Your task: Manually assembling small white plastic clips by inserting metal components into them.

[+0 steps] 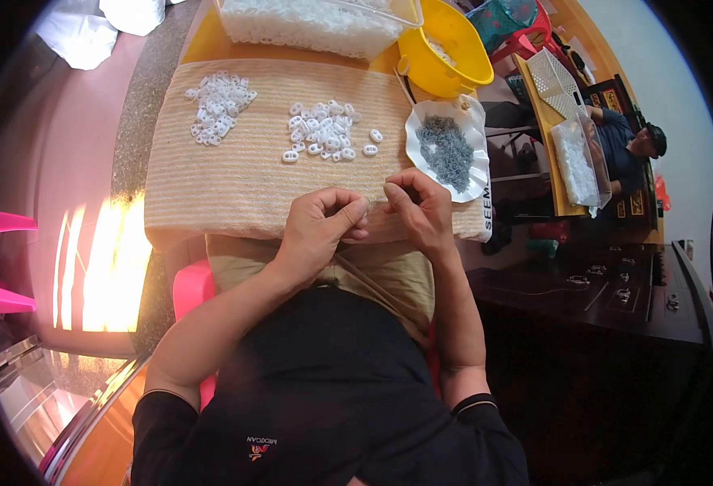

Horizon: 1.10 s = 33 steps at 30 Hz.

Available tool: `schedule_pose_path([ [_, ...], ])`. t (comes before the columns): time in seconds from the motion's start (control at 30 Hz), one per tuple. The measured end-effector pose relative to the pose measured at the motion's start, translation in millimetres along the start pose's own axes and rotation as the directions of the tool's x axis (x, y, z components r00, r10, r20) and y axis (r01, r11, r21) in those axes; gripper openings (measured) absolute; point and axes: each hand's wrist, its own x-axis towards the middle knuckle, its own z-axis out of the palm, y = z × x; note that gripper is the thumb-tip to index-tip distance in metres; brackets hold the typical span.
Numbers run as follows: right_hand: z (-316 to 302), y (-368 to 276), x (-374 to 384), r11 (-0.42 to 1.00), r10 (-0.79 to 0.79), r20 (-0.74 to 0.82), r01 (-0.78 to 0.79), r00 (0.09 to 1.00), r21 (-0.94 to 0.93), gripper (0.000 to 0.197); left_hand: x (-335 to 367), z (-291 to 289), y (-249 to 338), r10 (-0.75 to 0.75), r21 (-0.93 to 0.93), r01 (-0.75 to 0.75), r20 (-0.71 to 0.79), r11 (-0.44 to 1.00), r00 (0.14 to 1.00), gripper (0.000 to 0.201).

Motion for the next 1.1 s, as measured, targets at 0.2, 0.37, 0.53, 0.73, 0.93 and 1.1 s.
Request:
schedule_pose_path([
  [0.2, 1, 8, 19, 0.951, -0.187, -0.004, 0.180, 0.982, -0.250, 0.010, 0, 0, -1, 0.005, -0.019, -0.005, 0.010, 1.000, 1.000, 0.017],
  [0.37, -2, 4, 14, 0.968, -0.159, -0.036, 0.148, 0.987, -0.204, 0.014, 1, -1, -2, -0.015, -0.016, 0.015, 0.000, 1.000, 1.000, 0.017],
  [0.53, 1, -7, -14, 0.962, 0.083, 0.099, -0.106, 0.992, 0.251, 0.017, 0, 0, -4, 0.037, 0.031, -0.037, -0.016, 0.999, 0.999, 0.016],
  [0.73, 11, -10, -29, 0.913, 0.110, 0.144, -0.158, 0.983, 0.375, 0.016, -2, 0, -6, 0.075, 0.056, -0.077, 0.035, 0.995, 0.997, 0.015],
  [0.93, 13, -8, -29, 0.887, 0.115, 0.159, -0.174, 0.981, 0.429, 0.015, -2, 1, -5, 0.058, 0.041, -0.059, 0.034, 0.997, 0.998, 0.015],
  [1.1, 17, -5, -29, 0.901, 0.056, 0.146, -0.113, 0.988, 0.419, 0.015, -2, 1, -4, 0.052, 0.028, -0.053, 0.050, 0.998, 0.997, 0.016],
])
